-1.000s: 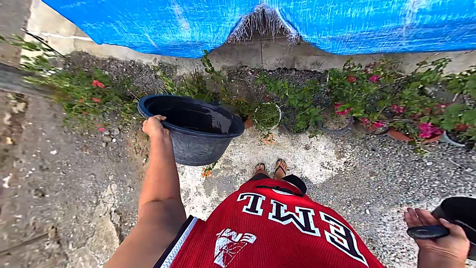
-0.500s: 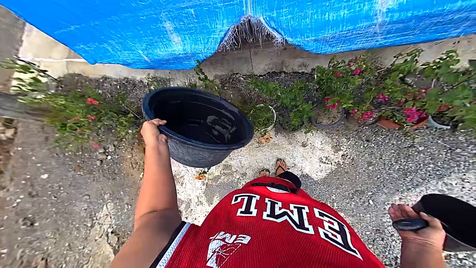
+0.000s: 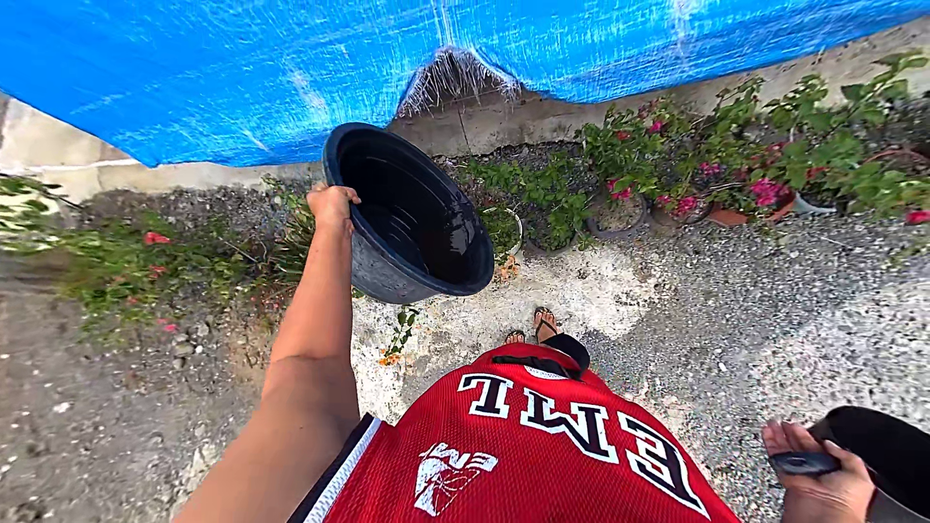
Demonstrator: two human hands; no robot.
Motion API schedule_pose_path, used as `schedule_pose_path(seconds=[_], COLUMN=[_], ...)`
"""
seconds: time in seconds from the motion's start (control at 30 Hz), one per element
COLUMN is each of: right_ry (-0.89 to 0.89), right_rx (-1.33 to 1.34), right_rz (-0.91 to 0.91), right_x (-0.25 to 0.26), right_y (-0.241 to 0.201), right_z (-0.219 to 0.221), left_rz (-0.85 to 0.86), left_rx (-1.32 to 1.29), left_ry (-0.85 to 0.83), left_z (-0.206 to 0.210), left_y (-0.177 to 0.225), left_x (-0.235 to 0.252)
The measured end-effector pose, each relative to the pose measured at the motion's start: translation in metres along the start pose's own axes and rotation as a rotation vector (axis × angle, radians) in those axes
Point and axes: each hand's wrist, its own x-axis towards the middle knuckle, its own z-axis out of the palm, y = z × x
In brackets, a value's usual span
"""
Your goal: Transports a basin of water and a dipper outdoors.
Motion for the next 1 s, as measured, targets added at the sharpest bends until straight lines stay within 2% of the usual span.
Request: schedule_pose_path(seconds=[0.3, 0.7, 1.0], right_ry=[0.135, 0.235, 0.276], right_rx=[0.076, 0.166, 0.189], right_rz=[-0.039, -0.015, -0.048], right_x=[-0.046, -0.116, -0.139], right_y=[0.035, 0.108, 0.104], right_z=[-0.075, -0.141, -0.157], left_rz=[0.069, 0.137, 0.179], left_rx=[0.345, 0.540, 0.656], left_ry=[-0.075, -0.090, -0.070], left_z=[0.034, 0.043, 0.052], left_y=[0.021, 0.029, 0.043], left_x=[0.021, 0.050, 0.041])
